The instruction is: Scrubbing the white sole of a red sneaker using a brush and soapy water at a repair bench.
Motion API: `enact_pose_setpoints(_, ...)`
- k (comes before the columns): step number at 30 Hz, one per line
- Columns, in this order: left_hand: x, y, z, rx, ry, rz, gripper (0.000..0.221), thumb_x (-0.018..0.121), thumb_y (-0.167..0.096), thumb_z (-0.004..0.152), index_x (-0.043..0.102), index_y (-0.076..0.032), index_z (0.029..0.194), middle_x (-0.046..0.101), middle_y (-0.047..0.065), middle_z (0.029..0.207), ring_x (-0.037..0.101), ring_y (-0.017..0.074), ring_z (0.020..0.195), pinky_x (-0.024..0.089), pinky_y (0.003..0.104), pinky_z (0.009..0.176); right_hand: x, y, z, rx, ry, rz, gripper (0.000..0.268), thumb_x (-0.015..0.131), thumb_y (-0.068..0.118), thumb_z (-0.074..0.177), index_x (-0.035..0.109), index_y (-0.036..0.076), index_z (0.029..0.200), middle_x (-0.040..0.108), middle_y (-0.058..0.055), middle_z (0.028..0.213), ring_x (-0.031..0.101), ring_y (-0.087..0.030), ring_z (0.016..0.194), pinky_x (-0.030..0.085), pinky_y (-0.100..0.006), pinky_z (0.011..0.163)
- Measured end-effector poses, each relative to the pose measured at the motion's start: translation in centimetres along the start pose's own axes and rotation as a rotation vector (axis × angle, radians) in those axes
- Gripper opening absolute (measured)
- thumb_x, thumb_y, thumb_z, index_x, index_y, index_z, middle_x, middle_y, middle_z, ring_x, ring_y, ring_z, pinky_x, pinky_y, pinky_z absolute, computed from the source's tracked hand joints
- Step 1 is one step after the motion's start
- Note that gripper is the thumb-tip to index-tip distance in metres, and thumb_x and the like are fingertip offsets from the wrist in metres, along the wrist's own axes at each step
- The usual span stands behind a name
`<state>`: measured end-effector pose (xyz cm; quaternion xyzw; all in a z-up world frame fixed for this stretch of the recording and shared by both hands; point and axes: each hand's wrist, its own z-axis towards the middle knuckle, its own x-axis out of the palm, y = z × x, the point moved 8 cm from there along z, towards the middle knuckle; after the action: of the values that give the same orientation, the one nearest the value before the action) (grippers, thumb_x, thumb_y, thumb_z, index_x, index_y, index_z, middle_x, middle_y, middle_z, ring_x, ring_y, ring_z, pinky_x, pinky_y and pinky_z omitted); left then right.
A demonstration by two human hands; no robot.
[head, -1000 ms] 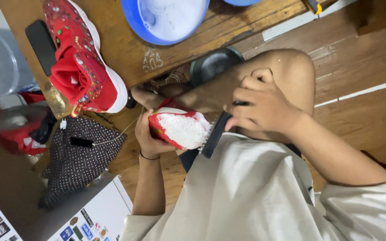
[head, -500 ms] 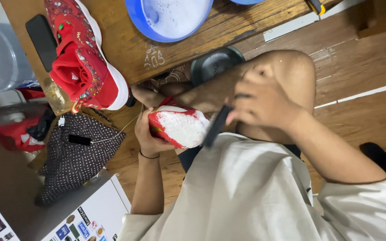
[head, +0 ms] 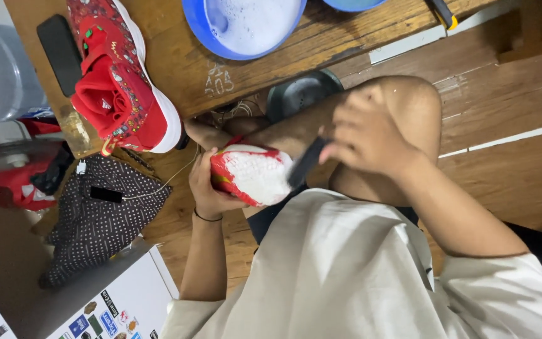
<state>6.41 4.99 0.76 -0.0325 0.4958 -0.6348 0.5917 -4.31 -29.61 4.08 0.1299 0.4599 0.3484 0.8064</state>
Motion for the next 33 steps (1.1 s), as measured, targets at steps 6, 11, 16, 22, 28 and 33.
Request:
enact_pose_setpoints(6, 0.0, 0.3, 0.2, -0.001, 0.022, 0.011, 0.138, 0.105, -0.083, 0.064, 0.063, 0.017, 0.148, 0.073, 0.034, 0.118, 0.076, 0.0551, 0.098, 0.058, 0.062, 0.091, -0.9, 1.6, 0.3, -0.041, -0.002, 0.010, 0.054, 0.072, 0.061, 0.114, 0.063, 0.019, 0.081, 0.061, -0.004, 0.089, 0.058, -0.034, 0.085, 0.037, -0.055, 0.094)
enact_pose_setpoints(11, 0.3, 0.2, 0.9, -0.021, 0.028, 0.014, 0.136, 0.109, -0.077, 0.062, 0.063, 0.015, 0.150, 0.075, 0.034, 0.123, 0.077, 0.0561, 0.105, 0.059, 0.064, 0.097, -1.7, 0.1, -0.3, -0.054, -0.076, -0.047, 0.046, 0.072, 0.063, 0.115, 0.076, 0.020, 0.100, 0.061, -0.003, 0.091, 0.057, -0.032, 0.086, 0.037, -0.054, 0.096)
enact_pose_setpoints(16, 0.3, -0.3, 0.7, -0.036, 0.041, 0.019, 0.136, 0.110, -0.075, 0.063, 0.061, 0.015, 0.152, 0.074, 0.035, 0.127, 0.076, 0.0571, 0.109, 0.058, 0.066, 0.100, -1.9, -0.3, -0.9, -0.067, -0.041, -0.084, 0.045, 0.074, 0.061, 0.115, 0.076, 0.018, 0.101, 0.062, -0.005, 0.093, 0.056, -0.034, 0.086, 0.037, -0.054, 0.093)
enact_pose_setpoints(22, 0.1, -0.8, 1.4, -0.061, 0.041, 0.008, 0.133, 0.113, -0.069, 0.060, 0.063, 0.013, 0.152, 0.075, 0.034, 0.125, 0.076, 0.0579, 0.108, 0.058, 0.066, 0.100, -1.4, -0.1, -1.7, -0.078, -0.050, -0.034, 0.049, 0.069, 0.059, 0.117, 0.069, 0.018, 0.091, 0.061, -0.006, 0.092, 0.056, -0.035, 0.085, 0.037, -0.055, 0.093)
enact_pose_setpoints(28, 0.6, -0.7, 1.5, -0.050, 0.067, 0.023, 0.130, 0.113, -0.068, 0.060, 0.064, 0.013, 0.150, 0.075, 0.033, 0.124, 0.077, 0.0566, 0.107, 0.059, 0.064, 0.097, -2.0, 0.5, -1.2, -0.057, -0.077, -0.007, 0.045, 0.070, 0.062, 0.115, 0.072, 0.021, 0.095, 0.061, -0.002, 0.090, 0.058, -0.032, 0.086, 0.037, -0.053, 0.094)
enact_pose_setpoints(33, 1.3, -2.3, 2.7, -0.017, 0.096, 0.068, 0.125, 0.114, -0.066, 0.059, 0.067, 0.009, 0.148, 0.079, 0.031, 0.126, 0.079, 0.0554, 0.105, 0.060, 0.063, 0.092, -3.0, 0.7, -0.1, -0.030, 0.050, -0.151, 0.054, 0.074, 0.067, 0.111, 0.072, 0.019, 0.087, 0.063, -0.003, 0.087, 0.059, -0.033, 0.085, 0.037, -0.056, 0.095)
